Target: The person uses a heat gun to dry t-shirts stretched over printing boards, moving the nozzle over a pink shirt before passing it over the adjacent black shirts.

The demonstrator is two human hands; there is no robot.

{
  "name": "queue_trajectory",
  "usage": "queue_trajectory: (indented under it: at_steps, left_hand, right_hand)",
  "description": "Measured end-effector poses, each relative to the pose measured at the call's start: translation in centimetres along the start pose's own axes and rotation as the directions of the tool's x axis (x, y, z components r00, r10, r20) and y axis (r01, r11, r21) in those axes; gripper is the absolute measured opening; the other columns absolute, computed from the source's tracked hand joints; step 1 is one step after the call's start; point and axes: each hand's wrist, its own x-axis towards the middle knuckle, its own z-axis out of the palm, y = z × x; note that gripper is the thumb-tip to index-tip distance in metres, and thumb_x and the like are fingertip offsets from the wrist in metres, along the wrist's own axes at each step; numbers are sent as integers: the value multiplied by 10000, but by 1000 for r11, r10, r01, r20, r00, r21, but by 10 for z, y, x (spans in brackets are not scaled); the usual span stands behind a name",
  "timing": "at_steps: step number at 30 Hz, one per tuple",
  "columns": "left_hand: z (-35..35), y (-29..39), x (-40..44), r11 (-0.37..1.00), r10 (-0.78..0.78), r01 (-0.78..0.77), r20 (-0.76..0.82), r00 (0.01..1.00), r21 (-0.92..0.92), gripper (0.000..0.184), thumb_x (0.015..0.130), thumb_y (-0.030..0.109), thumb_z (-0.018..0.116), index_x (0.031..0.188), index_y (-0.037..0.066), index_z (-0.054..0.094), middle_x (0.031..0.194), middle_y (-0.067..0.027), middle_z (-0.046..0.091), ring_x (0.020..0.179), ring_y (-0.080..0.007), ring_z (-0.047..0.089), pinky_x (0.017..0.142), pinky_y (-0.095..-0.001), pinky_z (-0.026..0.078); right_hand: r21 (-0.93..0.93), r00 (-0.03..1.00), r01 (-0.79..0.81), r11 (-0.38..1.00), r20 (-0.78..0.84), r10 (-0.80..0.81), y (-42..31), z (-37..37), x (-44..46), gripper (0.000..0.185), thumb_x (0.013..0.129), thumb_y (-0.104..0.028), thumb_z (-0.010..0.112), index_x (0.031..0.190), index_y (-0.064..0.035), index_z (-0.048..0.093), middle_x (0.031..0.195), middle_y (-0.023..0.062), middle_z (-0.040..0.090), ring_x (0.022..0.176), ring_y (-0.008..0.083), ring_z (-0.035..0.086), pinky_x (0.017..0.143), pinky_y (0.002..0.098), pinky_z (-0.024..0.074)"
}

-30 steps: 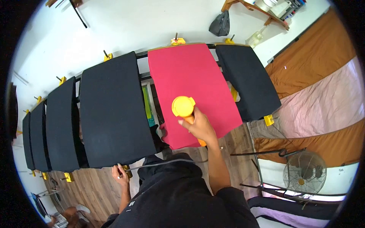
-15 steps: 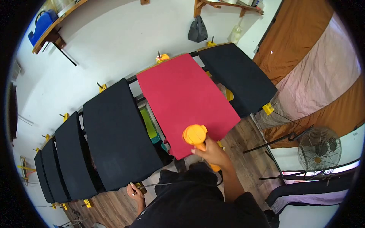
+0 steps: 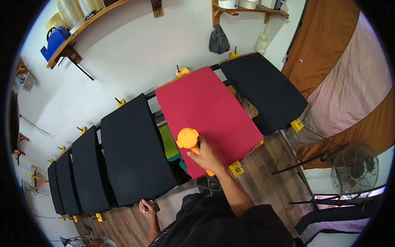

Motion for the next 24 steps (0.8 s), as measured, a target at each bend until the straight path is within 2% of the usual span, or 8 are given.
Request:
queue_trajectory:
  at_steps: [3, 6, 7, 10, 16, 20, 23, 24]
  left_hand:
    - [4, -8, -5, 998, -57, 57, -21, 998, 13, 376, 1045, 122, 489, 706, -22, 411, 633, -174, 416, 584, -313, 393, 571, -464, 296]
    - [7, -1, -7, 995, -94, 96, -76, 993, 28, 376, 1055, 151, 482, 732, -35, 437, 656, -182, 439, 602, -324, 409, 592, -461, 322]
    - [8, 2, -7, 994, -100, 104, -99, 990, 38, 377, 1058, 161, 480, 742, -41, 446, 664, -184, 446, 609, -328, 415, 601, -459, 332]
    - [12, -16, -10, 987, -149, 153, -102, 984, 37, 383, 1068, 188, 472, 770, -54, 465, 685, -188, 470, 631, -328, 439, 628, -456, 360]
    - [9, 11, -6, 981, -193, 190, -104, 976, -42, 409, 1079, 219, 469, 779, -59, 468, 669, -175, 453, 616, -283, 389, 614, -437, 361]
    - [11, 15, -8, 971, -238, 235, -164, 957, -38, 420, 1079, 237, 470, 783, -61, 471, 662, -164, 451, 624, -258, 369, 613, -424, 362]
    - [12, 8, -9, 978, -208, 204, -175, 962, -39, 412, 1076, 236, 463, 792, -62, 486, 656, -177, 467, 614, -273, 386, 611, -430, 368]
    - [13, 8, -9, 979, -204, 199, -186, 961, -44, 412, 1076, 235, 462, 793, -62, 488, 654, -180, 469, 612, -275, 389, 611, -432, 370]
  right_hand:
    - [-67, 994, 49, 997, -95, -55, 7, -9, -15, 554, 861, -170, 761, 1300, 27, 487, 1127, 214, 660, 1100, 395, 657, 941, 452, 516]
    - [44, 975, -113, 993, 195, 102, 12, -42, -38, 526, 870, -161, 747, 1288, 30, 490, 1161, 228, 646, 1113, 403, 647, 951, 447, 511]
    - [125, 944, -269, 955, 229, 236, -6, -51, -50, 518, 869, -166, 746, 1275, 34, 494, 1167, 238, 646, 1129, 409, 643, 948, 443, 507]
    - [32, 1000, -5, 999, -2, 5, 35, -49, -69, 518, 863, -170, 753, 1270, 29, 502, 1132, 233, 660, 1113, 408, 651, 930, 449, 509]
    - [99, 992, -121, 988, 43, 118, 44, -64, -51, 520, 874, -180, 740, 1287, 22, 497, 1169, 246, 650, 1131, 415, 643, 940, 450, 506]
    - [86, 998, -7, 996, -60, 12, 28, -53, -17, 530, 872, -176, 737, 1296, 26, 492, 1190, 250, 646, 1139, 416, 641, 948, 457, 508]
    - [151, 949, -205, 967, 271, 159, 2, -65, 1, 572, 871, -172, 735, 1335, 20, 461, 1234, 267, 625, 1168, 430, 626, 972, 467, 500]
    - [132, 970, -139, 981, 219, 108, 6, -59, 4, 580, 871, -174, 736, 1340, 18, 456, 1235, 270, 624, 1169, 434, 625, 972, 468, 500]
